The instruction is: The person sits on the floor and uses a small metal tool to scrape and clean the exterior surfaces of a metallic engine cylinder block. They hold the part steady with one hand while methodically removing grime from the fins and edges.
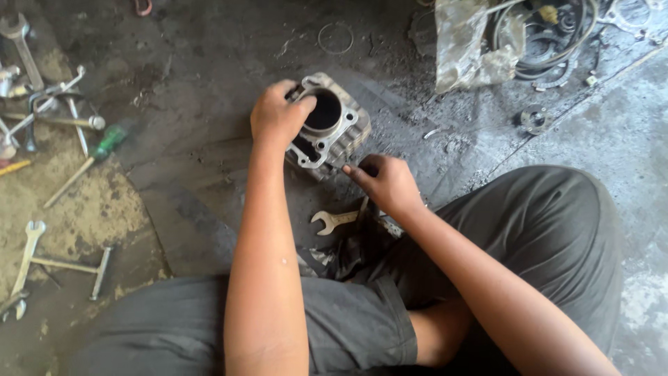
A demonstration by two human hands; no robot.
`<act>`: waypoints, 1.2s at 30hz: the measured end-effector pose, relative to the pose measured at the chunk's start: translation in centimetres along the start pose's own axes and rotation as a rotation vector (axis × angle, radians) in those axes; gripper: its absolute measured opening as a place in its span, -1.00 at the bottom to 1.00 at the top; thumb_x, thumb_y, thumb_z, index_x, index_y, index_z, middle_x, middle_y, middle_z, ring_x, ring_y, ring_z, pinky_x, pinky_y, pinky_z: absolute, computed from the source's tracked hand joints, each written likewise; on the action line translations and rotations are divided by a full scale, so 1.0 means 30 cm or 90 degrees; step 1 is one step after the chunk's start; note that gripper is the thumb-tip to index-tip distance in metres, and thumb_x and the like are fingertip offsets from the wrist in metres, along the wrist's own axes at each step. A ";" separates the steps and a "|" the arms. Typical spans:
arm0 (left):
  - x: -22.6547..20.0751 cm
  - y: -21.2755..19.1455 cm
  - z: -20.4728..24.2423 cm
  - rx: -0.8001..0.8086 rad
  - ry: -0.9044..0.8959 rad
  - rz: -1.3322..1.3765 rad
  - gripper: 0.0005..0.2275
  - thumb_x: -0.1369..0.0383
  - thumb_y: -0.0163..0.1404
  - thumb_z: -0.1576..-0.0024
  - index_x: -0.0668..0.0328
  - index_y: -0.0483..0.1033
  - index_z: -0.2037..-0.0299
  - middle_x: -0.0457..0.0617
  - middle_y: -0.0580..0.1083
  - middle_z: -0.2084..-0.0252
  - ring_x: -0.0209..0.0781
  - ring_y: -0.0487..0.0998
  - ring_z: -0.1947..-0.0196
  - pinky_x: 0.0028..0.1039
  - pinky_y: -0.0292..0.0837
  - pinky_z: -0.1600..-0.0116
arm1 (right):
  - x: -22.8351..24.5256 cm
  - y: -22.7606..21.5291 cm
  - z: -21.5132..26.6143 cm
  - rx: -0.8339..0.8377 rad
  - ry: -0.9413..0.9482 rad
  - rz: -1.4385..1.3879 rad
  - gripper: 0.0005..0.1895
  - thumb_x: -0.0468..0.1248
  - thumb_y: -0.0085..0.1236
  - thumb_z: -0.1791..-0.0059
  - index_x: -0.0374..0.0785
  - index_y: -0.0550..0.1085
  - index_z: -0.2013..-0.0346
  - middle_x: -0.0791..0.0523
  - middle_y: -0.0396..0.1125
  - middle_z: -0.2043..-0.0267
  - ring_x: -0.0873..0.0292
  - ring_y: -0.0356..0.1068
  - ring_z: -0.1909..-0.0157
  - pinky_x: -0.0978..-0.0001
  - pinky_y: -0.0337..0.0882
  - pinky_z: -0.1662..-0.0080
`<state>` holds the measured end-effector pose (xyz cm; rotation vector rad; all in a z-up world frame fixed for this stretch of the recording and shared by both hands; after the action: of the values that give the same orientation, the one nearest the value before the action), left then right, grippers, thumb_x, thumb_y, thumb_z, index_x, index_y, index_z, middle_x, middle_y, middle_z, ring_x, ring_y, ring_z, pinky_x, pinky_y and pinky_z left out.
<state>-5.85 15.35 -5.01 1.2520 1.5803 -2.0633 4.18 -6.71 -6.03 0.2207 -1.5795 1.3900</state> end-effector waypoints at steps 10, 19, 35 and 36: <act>-0.022 -0.011 0.015 0.021 -0.028 -0.005 -0.63 0.12 0.16 0.11 0.09 0.66 0.14 0.06 0.63 0.17 0.02 0.65 0.10 -0.27 0.48 -0.02 | -0.038 0.066 -0.020 0.066 0.030 -0.004 -0.42 0.15 0.22 0.04 -0.41 0.58 0.29 -0.10 0.47 0.46 0.00 0.50 0.41 0.13 0.46 0.23; -0.002 0.004 0.010 -0.001 -0.005 0.000 -0.58 0.11 0.18 0.11 0.12 0.63 0.07 0.08 0.61 0.08 0.04 0.61 0.02 -0.27 0.46 -0.05 | -0.097 0.101 -0.023 0.112 0.123 -0.116 -0.38 0.18 0.24 0.08 -0.42 0.62 0.35 0.04 0.44 0.54 0.18 0.39 0.47 0.17 0.44 0.32; -0.017 -0.004 0.010 0.000 -0.021 0.005 -0.62 0.13 0.18 0.13 0.09 0.66 0.14 0.04 0.63 0.18 0.01 0.64 0.12 -0.28 0.47 0.02 | -0.130 0.104 0.004 0.183 0.325 -0.267 -0.39 0.17 0.17 0.00 -0.43 0.53 0.35 0.12 0.24 0.54 0.23 0.18 0.56 0.28 0.23 0.48; -0.015 -0.006 0.009 0.008 -0.024 0.004 -0.62 0.12 0.18 0.12 0.09 0.66 0.13 0.04 0.63 0.17 0.01 0.65 0.12 -0.28 0.47 0.01 | -0.140 0.101 0.004 0.214 0.351 -0.299 -0.40 0.17 0.16 -0.01 -0.41 0.52 0.33 0.14 0.20 0.54 0.24 0.13 0.58 0.31 0.18 0.50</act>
<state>-5.82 15.04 -4.53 1.2139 1.5471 -2.0840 4.17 -7.67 -11.13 0.3488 -0.7734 1.1962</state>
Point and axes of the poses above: each hand's wrist, its own z-axis away from the middle knuckle, its own y-axis out of the palm, x = y × z, the point moved 4 cm from there along -z, towards the middle knuckle
